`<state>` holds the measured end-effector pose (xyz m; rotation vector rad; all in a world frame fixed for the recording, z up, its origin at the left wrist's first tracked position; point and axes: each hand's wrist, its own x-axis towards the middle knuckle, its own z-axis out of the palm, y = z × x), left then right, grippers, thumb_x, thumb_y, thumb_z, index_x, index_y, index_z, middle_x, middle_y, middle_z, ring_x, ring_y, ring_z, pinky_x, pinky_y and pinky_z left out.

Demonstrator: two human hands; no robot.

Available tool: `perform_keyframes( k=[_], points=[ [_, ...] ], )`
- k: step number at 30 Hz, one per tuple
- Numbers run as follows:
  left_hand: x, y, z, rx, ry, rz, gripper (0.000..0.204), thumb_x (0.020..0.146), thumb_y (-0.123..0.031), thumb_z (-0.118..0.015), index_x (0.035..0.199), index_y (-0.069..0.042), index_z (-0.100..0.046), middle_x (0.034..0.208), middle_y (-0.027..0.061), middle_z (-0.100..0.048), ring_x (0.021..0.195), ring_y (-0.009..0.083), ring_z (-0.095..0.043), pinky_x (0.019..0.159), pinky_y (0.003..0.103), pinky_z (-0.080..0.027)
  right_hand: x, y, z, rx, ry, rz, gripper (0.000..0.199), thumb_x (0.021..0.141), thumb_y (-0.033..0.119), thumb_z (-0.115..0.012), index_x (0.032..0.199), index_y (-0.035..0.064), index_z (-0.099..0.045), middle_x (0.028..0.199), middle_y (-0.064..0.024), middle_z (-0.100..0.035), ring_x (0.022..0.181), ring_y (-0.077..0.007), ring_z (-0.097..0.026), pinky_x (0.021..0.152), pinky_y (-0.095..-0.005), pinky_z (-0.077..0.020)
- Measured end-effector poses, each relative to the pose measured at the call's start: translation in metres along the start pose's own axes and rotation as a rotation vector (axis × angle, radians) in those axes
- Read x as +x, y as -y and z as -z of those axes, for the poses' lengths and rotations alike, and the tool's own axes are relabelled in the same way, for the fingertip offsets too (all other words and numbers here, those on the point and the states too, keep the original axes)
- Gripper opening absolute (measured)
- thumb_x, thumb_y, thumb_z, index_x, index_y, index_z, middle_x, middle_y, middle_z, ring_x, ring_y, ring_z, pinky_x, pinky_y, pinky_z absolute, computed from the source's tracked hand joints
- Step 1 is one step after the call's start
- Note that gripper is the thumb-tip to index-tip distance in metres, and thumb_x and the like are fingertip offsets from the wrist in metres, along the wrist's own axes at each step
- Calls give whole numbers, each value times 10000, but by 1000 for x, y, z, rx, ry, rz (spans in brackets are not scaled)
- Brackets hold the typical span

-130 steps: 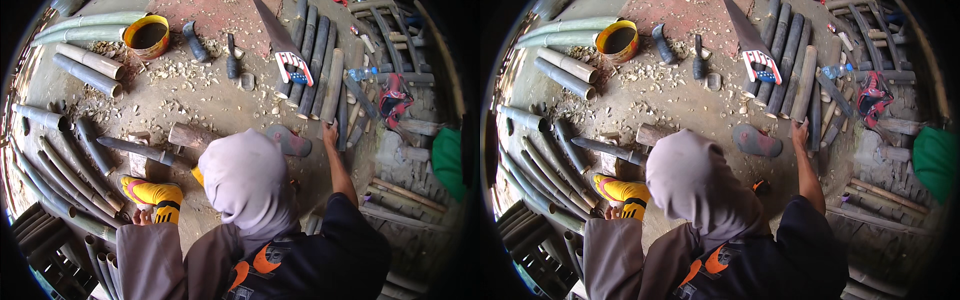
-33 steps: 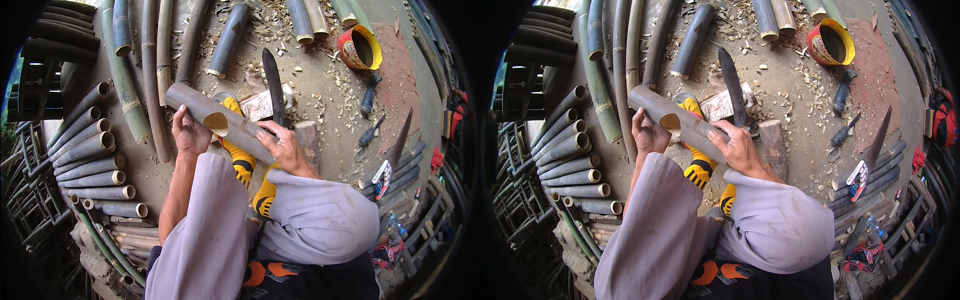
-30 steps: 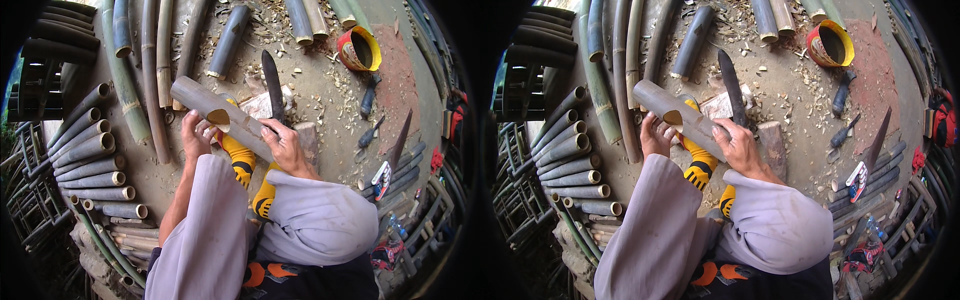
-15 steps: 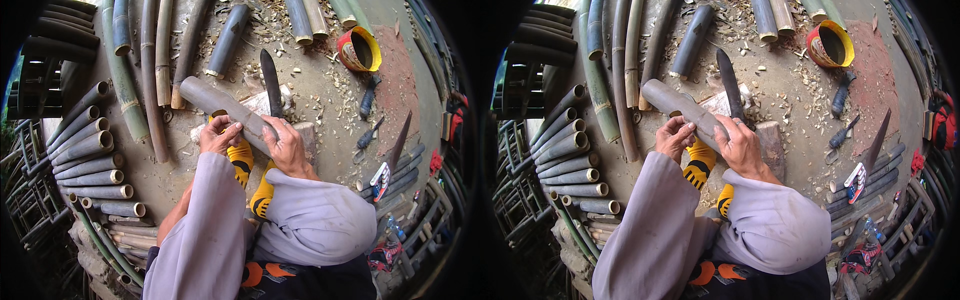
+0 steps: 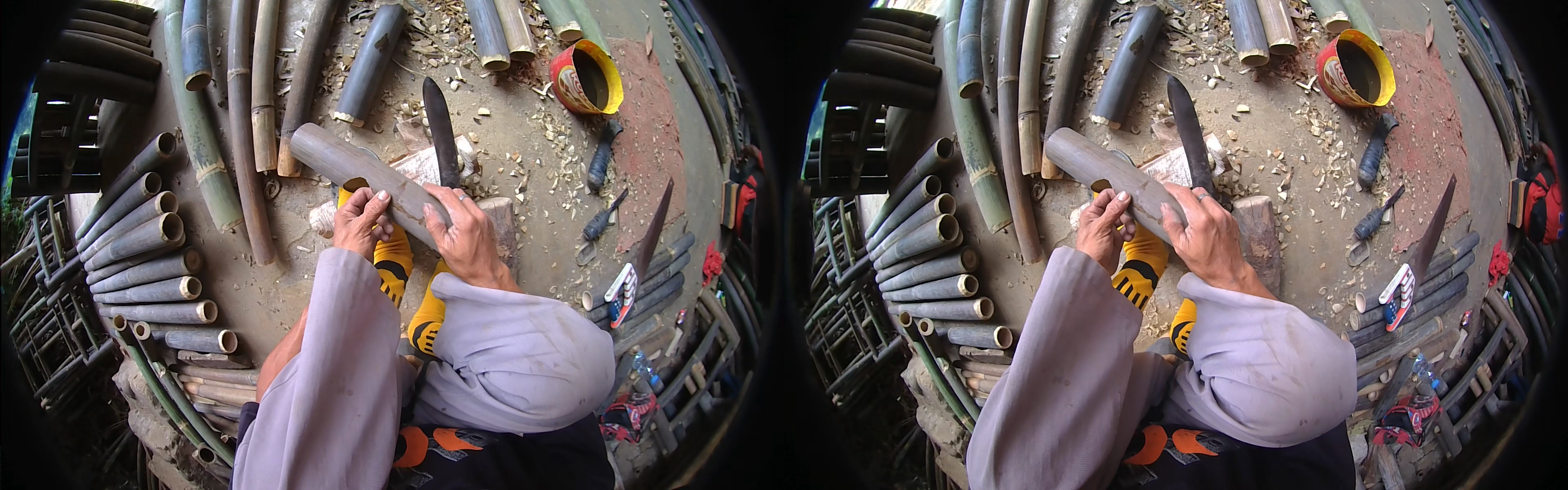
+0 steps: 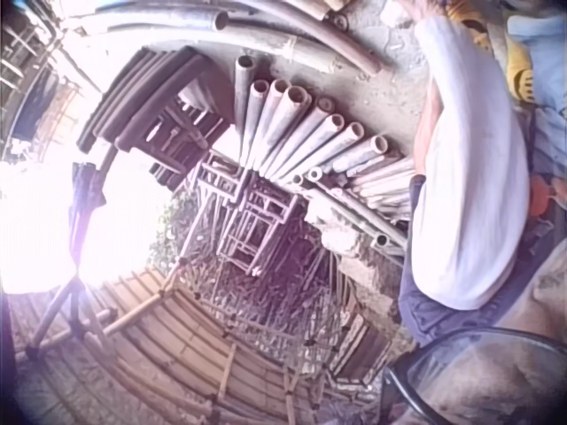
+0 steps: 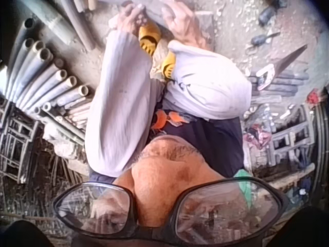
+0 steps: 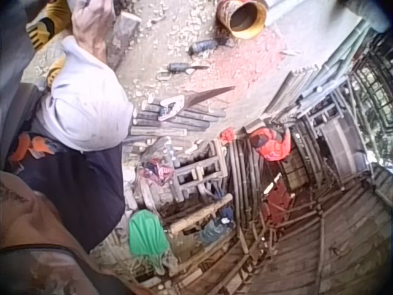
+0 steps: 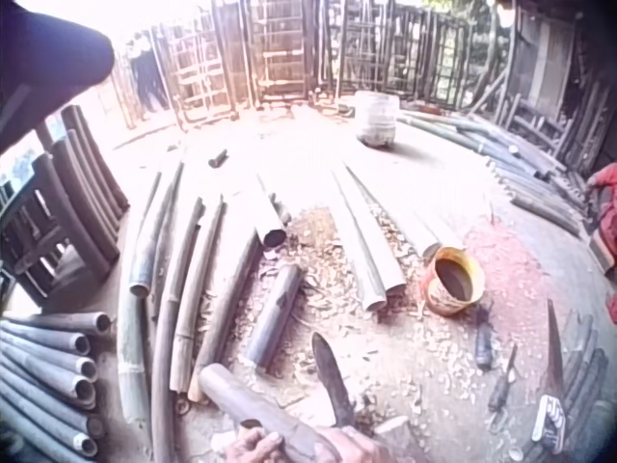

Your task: The person measures sections of bamboo using a tape measure and marks them before cutting them with a saw and a large knife.

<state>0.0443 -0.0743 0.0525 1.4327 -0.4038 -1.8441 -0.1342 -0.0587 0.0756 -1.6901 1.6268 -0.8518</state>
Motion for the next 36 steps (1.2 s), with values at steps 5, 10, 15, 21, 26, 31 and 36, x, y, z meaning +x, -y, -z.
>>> perform_keyframes(
  k=[5, 10, 15, 21, 26, 31, 36],
  points=[
    [-2, -2, -3, -17, -10, 10, 162, 879, -220, -664, 899, -86, -576, 737, -4, -569, 548, 91, -550, 473, 221, -420, 1, 2, 1, -30, 22, -18, 296, 868, 189, -598, 1127, 45, -606, 912, -190, -626, 802, -378, -636, 683, -419, -526],
    [2, -2, 0, 70, 13, -4, 171, 884, -233, -654, 904, -78, -583, 734, -6, -566, 545, 84, -548, 471, 218, -427, 1, 1, 2, -42, 27, -22, 301, 868, 191, -601, 1133, 48, -604, 907, -186, -624, 800, -378, -637, 681, -421, -527],
    [4, 1, -2, 89, -6, 2, 167, 885, -239, -655, 892, -88, -585, 727, -14, -558, 535, 77, -534, 472, 210, -406, 0, 3, 3, -40, 41, -45, 314, 863, 188, -608, 1145, 49, -596, 905, -191, -624, 795, -382, -636, 681, -427, -529],
    [3, -2, -6, 44, -40, 8, 160, 875, -232, -669, 896, -93, -592, 727, -22, -554, 529, 74, -515, 478, 217, -386, 0, 0, -1, -38, 26, -19, 311, 875, 197, -604, 1150, 52, -592, 917, -200, -626, 815, -386, -636, 683, -433, -528],
    [0, 0, -11, 74, -64, -26, 158, 862, -230, -685, 873, -101, -594, 719, -31, -546, 538, 67, -505, 479, 213, -373, -1, -7, 0, 24, 49, -59, 334, 873, 233, -624, 1146, 43, -590, 925, -212, -625, 840, -402, -629, 706, -441, -523],
    [-1, -1, -10, 57, -96, -59, 203, 831, -202, -724, 916, -38, -639, 712, -13, -582, 541, 56, -508, 473, 204, -392, -1, -2, -1, 162, 153, -111, 455, 844, 319, -681, 1169, 18, -575, 989, -213, -636, 902, -363, -640, 771, -418, -516],
    [-23, -16, -21, 198, 29, -199, 355, 815, -80, -710, 1136, 36, -613, 935, 68, -633, 651, 103, -604, 542, 234, -482, -5, -25, -9, 650, 240, -312, 500, 855, 320, -687, 1189, -29, -557, 1027, -147, -649, 922, -220, -639, 797, -351, -511]
  ],
)
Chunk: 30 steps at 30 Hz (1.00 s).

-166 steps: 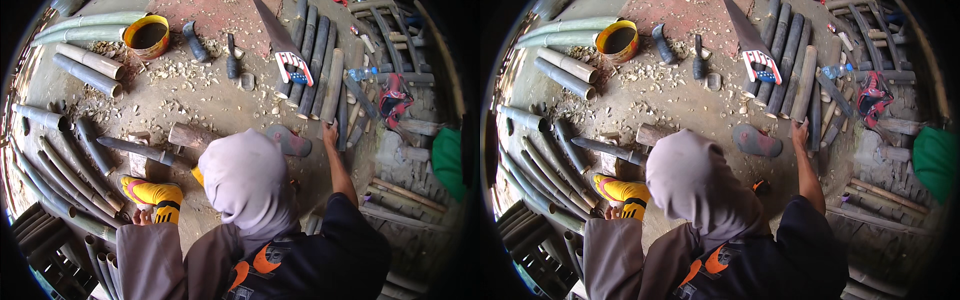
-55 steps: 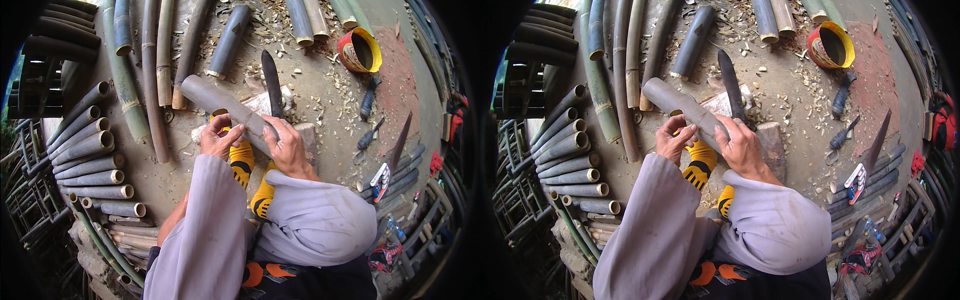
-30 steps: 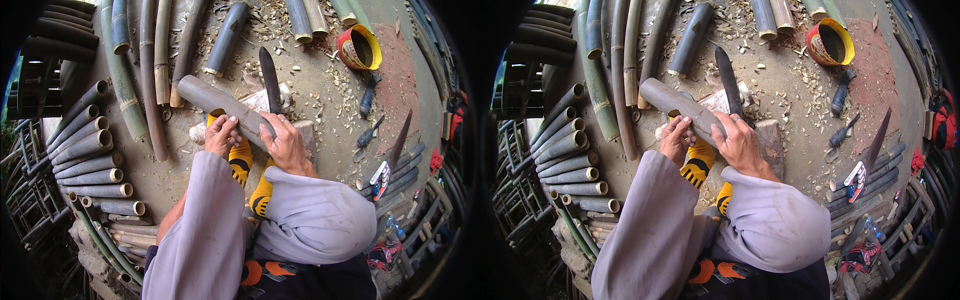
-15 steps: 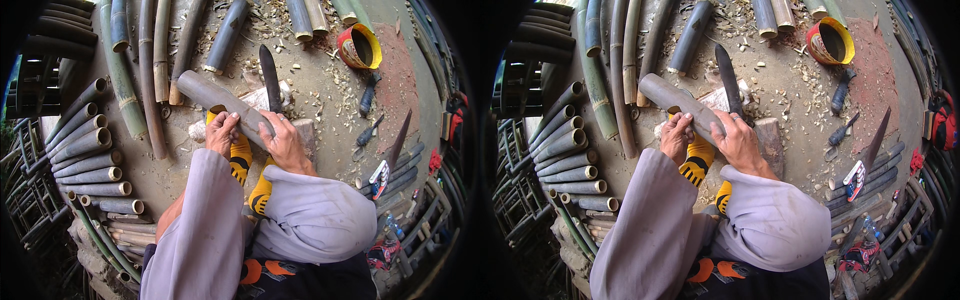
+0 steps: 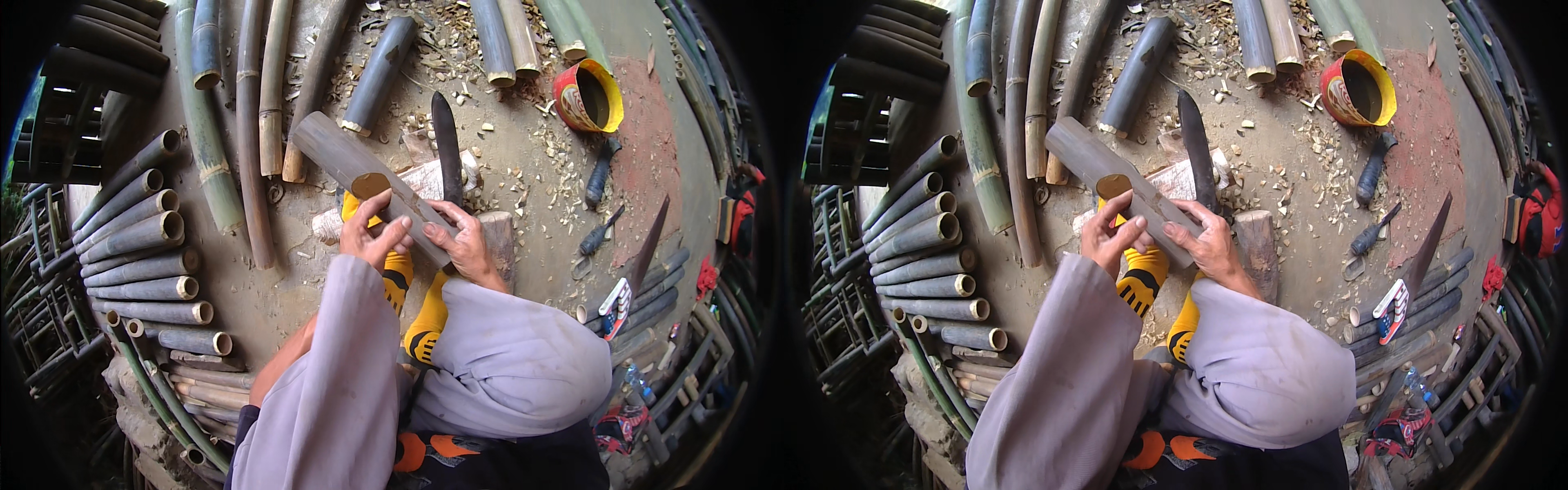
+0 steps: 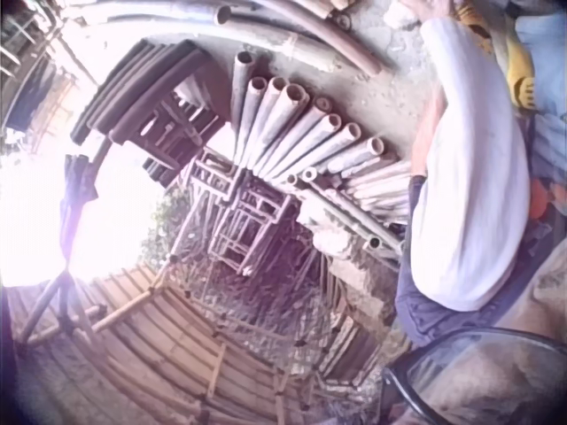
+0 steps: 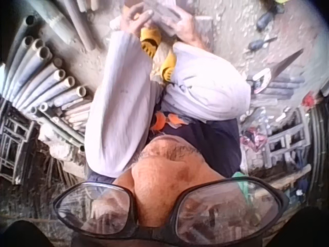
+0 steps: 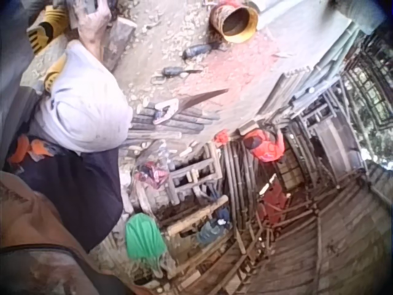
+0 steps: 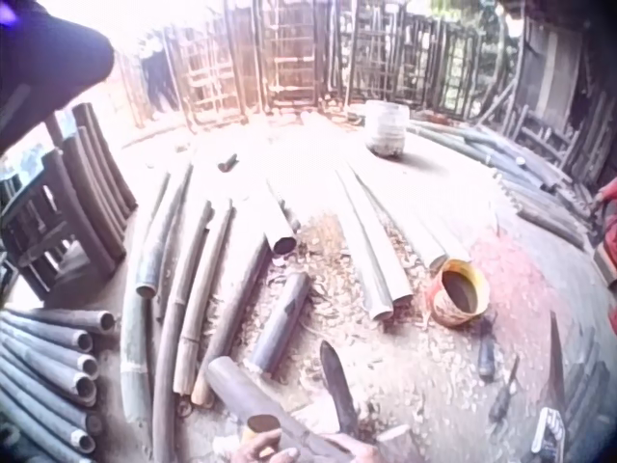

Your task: The person measures sections of bamboo using a tape measure and marks them before cutting them with a saw and a large knife.

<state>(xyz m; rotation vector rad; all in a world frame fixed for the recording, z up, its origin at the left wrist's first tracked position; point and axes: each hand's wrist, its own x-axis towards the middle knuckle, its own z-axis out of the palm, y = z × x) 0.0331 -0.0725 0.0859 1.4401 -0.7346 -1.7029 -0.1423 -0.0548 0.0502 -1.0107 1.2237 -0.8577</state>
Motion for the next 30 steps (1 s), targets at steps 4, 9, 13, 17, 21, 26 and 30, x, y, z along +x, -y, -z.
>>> perform_keyframes(
  k=[4, 9, 13, 17, 21, 26, 30],
  points=[
    [-21, -29, 11, 288, -17, -698, 446, 775, 8, -679, 1195, 58, -536, 1058, 140, -569, 719, 140, -618, 606, 239, -505, -9, -8, 0, 731, 81, -307, 525, 891, 364, -628, 1219, -32, -524, 933, -136, -644, 761, -155, -651, 616, -258, -541],
    [-1, -44, 19, 32, -252, -683, 730, 673, -128, -790, 1298, -31, -425, 1137, 96, -542, 1006, 194, -548, 881, 348, -460, -22, -15, 0, 1135, 234, -422, 669, 822, 463, -650, 1255, -15, -471, 882, -190, -629, 648, -259, -662, 448, -322, -551],
    [2, -40, 17, -200, 249, -229, 1011, 576, -183, -873, 1408, -17, -323, 1341, 139, -466, 1265, 250, -442, 1057, 412, -366, -30, -30, 1, 1267, 321, -432, 709, 798, 459, -657, 1269, -27, -446, 891, -231, -619, 636, -279, -657, 437, -326, -546],
    [-2, -39, 13, -42, 315, -225, 783, 630, -85, -857, 1279, 42, -438, 1201, 131, -572, 1117, 217, -565, 1002, 369, -436, -31, -39, -6, 1364, 460, -488, 718, 836, 507, -579, 1275, -42, -433, 897, -275, -609, 640, -311, -656, 439, -342, -543],
    [2, -41, 14, -30, 328, -206, 745, 632, -87, -860, 1247, 49, -463, 1160, 135, -596, 1091, 215, -579, 994, 365, -443, -33, -36, -2, 1336, 447, -590, 719, 879, 542, -478, 1282, -52, -426, 909, -300, -601, 643, -331, -655, 440, -357, -537],
    [-3, -38, 14, -11, 168, -175, 746, 616, -128, -863, 1236, 35, -481, 1149, 138, -607, 1081, 227, -587, 996, 368, -435, -29, -39, -8, 1421, 547, -583, 714, 907, 544, -432, 1304, -49, -408, 931, -302, -600, 632, -339, -653, 445, -366, -539],
    [1, -22, 27, 26, 137, -114, 759, 594, -161, -845, 1237, 24, -487, 1137, 147, -611, 1075, 250, -591, 981, 375, -440, -30, -35, -12, 1430, 542, -608, 712, 915, 556, -417, 1301, -42, -414, 936, -299, -602, 623, -339, -653, 430, -359, -534]
  ],
)
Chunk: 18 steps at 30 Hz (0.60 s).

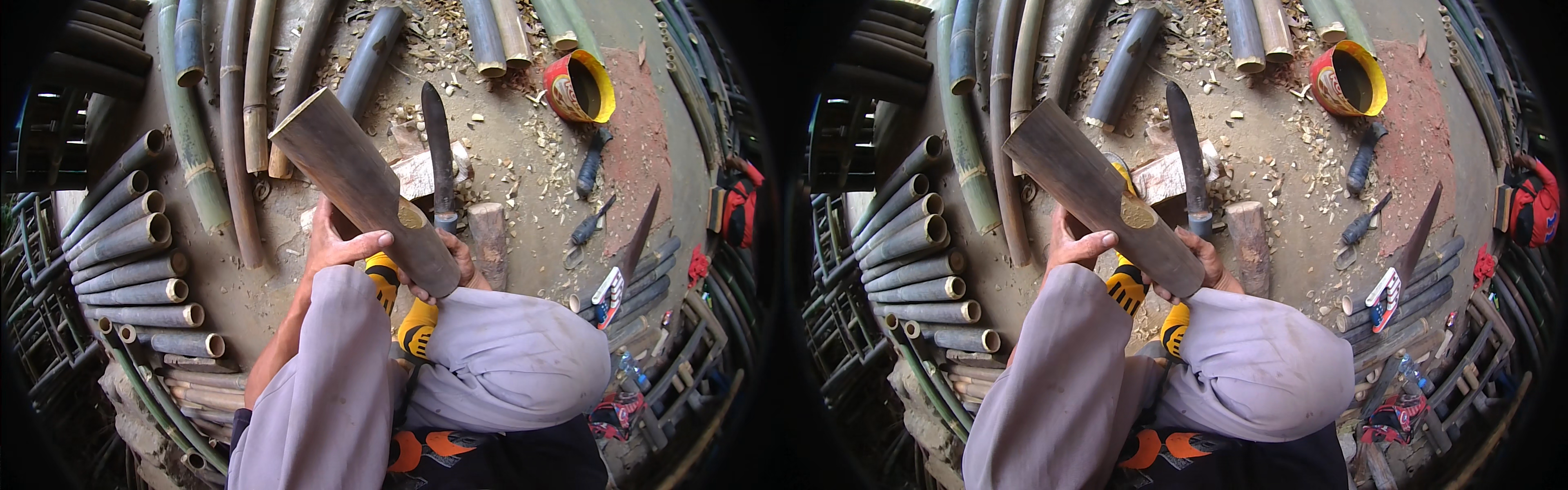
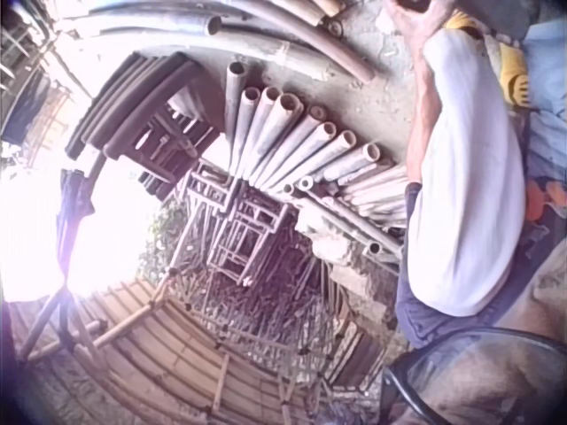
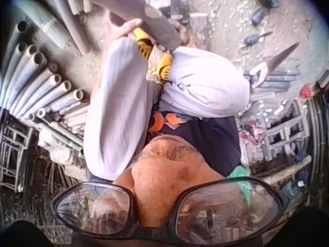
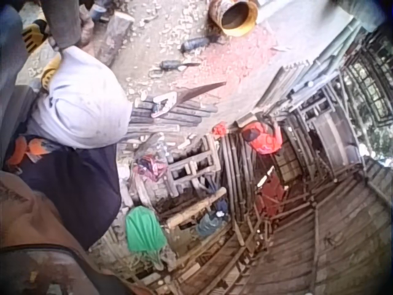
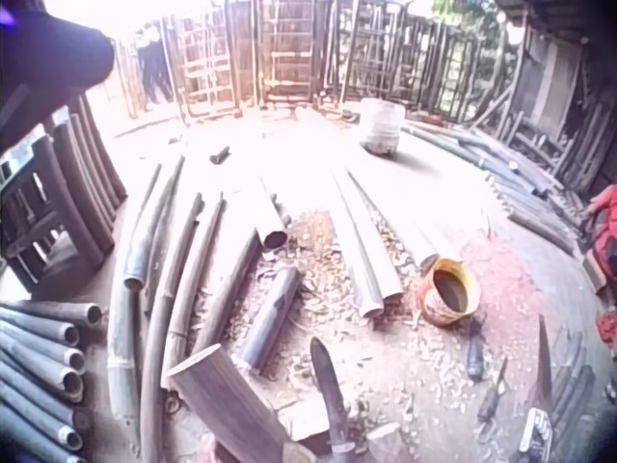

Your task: The person measures sections of bamboo using a tape measure and marks them before cutting them with a saw and a large knife.

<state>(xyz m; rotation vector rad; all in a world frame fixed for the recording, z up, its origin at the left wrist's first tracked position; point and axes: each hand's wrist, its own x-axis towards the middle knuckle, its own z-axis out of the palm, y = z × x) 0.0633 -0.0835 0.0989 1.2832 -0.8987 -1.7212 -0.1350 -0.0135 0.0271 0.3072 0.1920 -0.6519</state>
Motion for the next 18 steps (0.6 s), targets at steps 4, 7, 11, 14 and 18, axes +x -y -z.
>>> perform_keyframes(
  k=[4, 7, 11, 14, 18],
  points=[
    [4, 0, -10, -217, 172, 141, 749, 585, -167, -802, 1236, 18, -482, 1130, 168, -596, 1087, 286, -583, 966, 408, -452, -1, 1, -6, -95, -55, 10, 646, 939, 523, -405, 1264, -33, -458, 946, -272, -614, 632, -314, -656, 473, -366, -542],
    [3, 1, -12, -249, 237, 96, 710, 587, -172, -793, 1211, 0, -501, 1130, 152, -587, 1081, 272, -584, 955, 395, -454, 1, 8, -6, -327, -156, 87, 515, 961, 419, -432, 1235, -11, -504, 971, -219, -625, 735, -279, -659, 629, -359, -554],
    [3, 8, -2, -55, 241, 40, 672, 568, -181, -794, 1168, -20, -535, 1112, 114, -587, 1050, 231, -590, 926, 362, -456, 1, 10, -25, -1035, -396, 553, 316, 926, 147, -512, 1217, 29, -553, 1020, -138, -622, 895, -232, -629, 796, -331, -511],
    [3, 3, -4, -17, 237, 58, 679, 548, -191, -806, 1152, -19, -548, 1079, 98, -600, 1021, 210, -594, 911, 349, -454, -9, 28, -61, -1739, -274, 768, 388, 817, -2, -552, 1196, 69, -593, 1011, -113, -609, 933, -243, -614, 795, -324, -502],
    [2, -1, -9, -69, 237, 164, 727, 538, -195, -827, 1175, -9, -528, 1099, 103, -596, 1024, 219, -592, 921, 354, -462, -7, 51, -88, -2344, -89, 617, 408, 702, 22, -620, 1086, 157, -647, 985, -60, -598, 864, -249, -593, 736, -342, -495]
  ],
)
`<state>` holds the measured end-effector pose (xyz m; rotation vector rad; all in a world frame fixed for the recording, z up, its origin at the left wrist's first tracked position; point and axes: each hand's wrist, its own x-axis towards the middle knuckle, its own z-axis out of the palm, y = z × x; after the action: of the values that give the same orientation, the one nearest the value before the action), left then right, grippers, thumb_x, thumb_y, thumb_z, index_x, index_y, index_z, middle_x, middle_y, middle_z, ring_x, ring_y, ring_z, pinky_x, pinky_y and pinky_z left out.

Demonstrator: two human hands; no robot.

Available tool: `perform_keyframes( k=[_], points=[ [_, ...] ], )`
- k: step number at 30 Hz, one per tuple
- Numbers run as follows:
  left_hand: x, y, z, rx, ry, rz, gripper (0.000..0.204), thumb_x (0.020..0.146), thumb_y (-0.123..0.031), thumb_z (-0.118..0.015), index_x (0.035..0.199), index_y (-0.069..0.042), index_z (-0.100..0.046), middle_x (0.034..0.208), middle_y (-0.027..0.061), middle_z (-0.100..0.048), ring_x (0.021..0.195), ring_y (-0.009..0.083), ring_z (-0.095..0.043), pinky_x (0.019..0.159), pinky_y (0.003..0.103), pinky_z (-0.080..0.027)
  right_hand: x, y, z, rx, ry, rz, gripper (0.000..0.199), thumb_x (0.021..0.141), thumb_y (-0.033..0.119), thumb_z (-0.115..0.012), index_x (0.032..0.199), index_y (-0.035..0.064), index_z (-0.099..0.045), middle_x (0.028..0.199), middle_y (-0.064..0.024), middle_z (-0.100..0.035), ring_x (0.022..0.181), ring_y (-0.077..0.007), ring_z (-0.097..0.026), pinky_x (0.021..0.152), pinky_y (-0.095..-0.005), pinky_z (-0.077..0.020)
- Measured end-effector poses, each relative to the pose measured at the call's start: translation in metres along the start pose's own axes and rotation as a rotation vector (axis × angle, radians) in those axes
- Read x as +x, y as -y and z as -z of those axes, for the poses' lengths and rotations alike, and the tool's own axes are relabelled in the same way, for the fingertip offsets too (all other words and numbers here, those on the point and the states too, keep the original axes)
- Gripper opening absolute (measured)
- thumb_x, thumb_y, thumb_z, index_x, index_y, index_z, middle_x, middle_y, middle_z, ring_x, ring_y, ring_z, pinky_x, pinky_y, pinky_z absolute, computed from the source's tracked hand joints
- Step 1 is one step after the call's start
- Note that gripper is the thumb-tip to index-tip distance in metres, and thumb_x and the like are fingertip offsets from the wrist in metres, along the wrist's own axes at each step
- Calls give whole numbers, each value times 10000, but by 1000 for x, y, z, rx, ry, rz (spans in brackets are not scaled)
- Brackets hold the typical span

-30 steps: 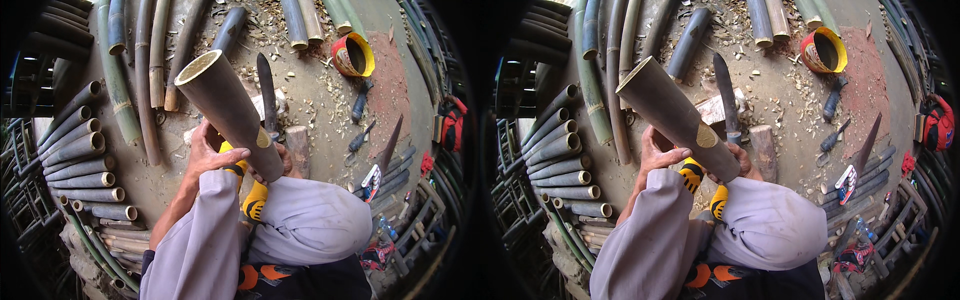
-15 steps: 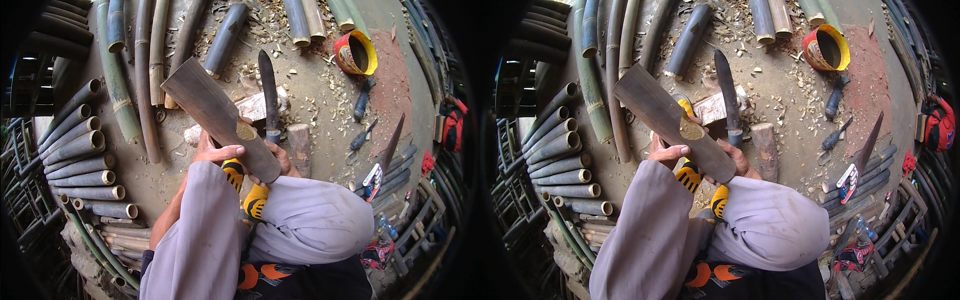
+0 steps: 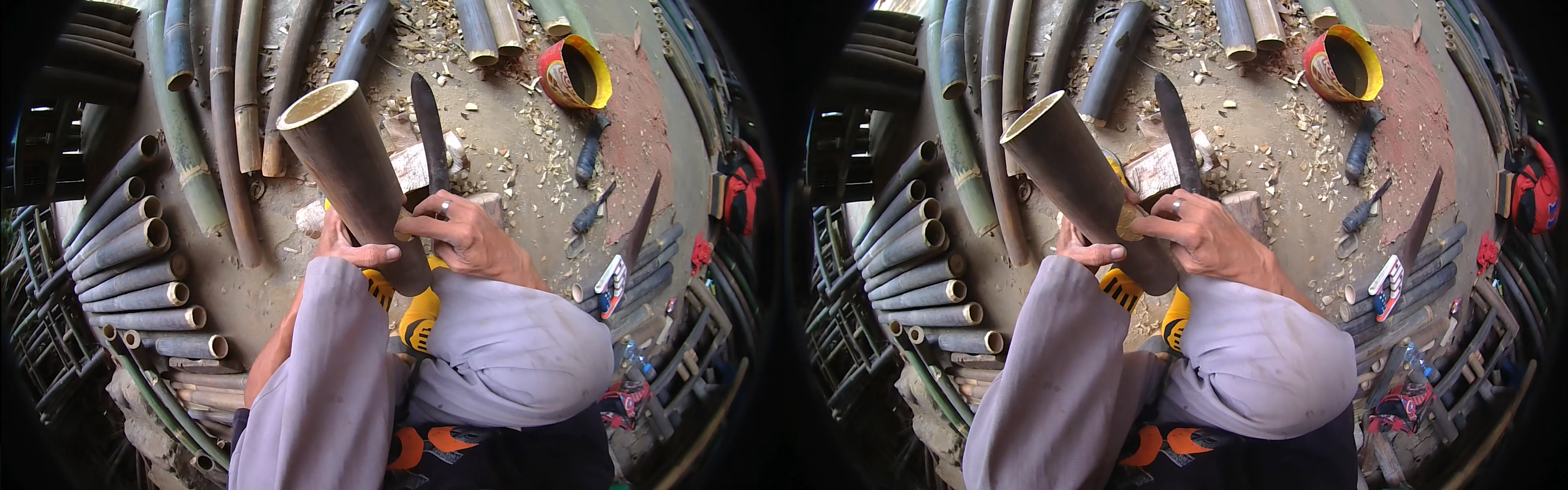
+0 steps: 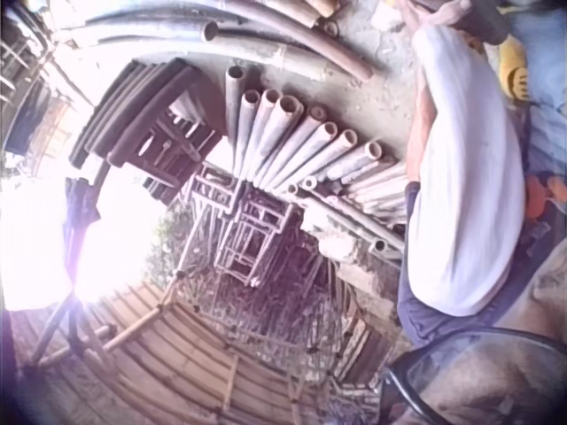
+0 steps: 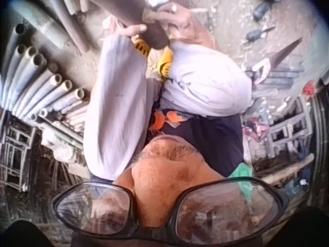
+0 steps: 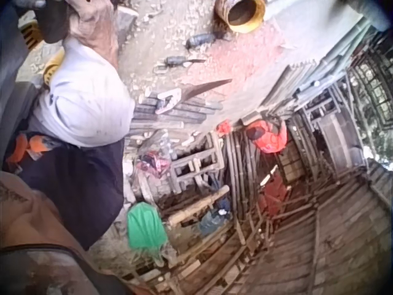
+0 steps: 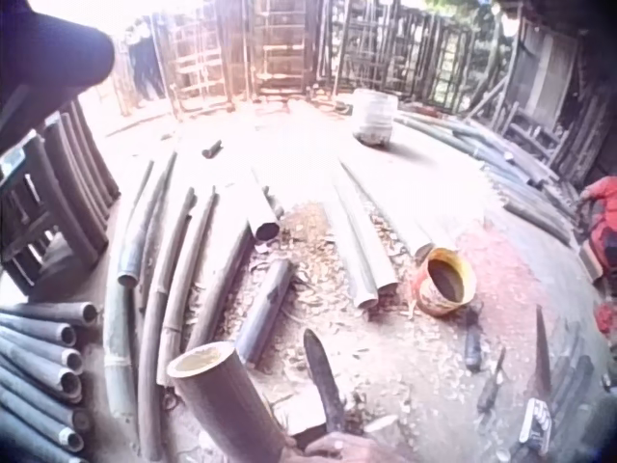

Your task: The person measures sections of bamboo using a tape measure and marks them before cutting them with a saw and a large knife.

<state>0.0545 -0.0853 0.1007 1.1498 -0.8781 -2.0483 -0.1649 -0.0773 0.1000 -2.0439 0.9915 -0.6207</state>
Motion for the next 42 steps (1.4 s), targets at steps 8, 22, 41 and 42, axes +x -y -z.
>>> perform_keyframes(
  k=[8, 22, 41, 42],
  points=[
    [1, -6, -5, -105, 0, 64, 727, 545, -61, -837, 1201, -2, -530, 1085, 97, -623, 1045, 220, -600, 959, 352, -446, 19, 0, 28, -388, 220, 215, 435, 660, 139, -698, 1083, 219, -629, 917, -1, -579, 826, -193, -551, 717, -340, -464],
    [9, 5, -6, -6, 121, -124, 1027, 481, -73, -852, 1374, -14, -347, 1124, 129, -563, 1086, 288, -561, 961, 417, -430, -2, 1, 50, 161, 72, 29, 385, 683, -4, -610, 1057, 86, -615, 873, -88, -615, 752, -261, -620, 668, -364, -500],
    [4, -4, 24, -175, -236, -632, 944, 600, -103, -821, 1370, -76, -275, 1245, 169, -523, 1206, 337, -502, 1061, 487, -375, -91, -23, -44, -274, 4, -631, 600, 866, 278, -628, 1292, -89, -421, 1091, -321, -563, 1032, -445, -575, 949, -487, -461],
    [-1, -9, 26, -198, -309, -659, 880, 659, -133, -803, 1367, -54, -287, 1246, 188, -517, 1185, 356, -514, 1043, 520, -383, -78, -13, -56, -113, -54, -813, 627, 850, 300, -647, 1285, -91, -423, 1102, -329, -558, 1051, -451, -560, 931, -490, -463]
  ],
)
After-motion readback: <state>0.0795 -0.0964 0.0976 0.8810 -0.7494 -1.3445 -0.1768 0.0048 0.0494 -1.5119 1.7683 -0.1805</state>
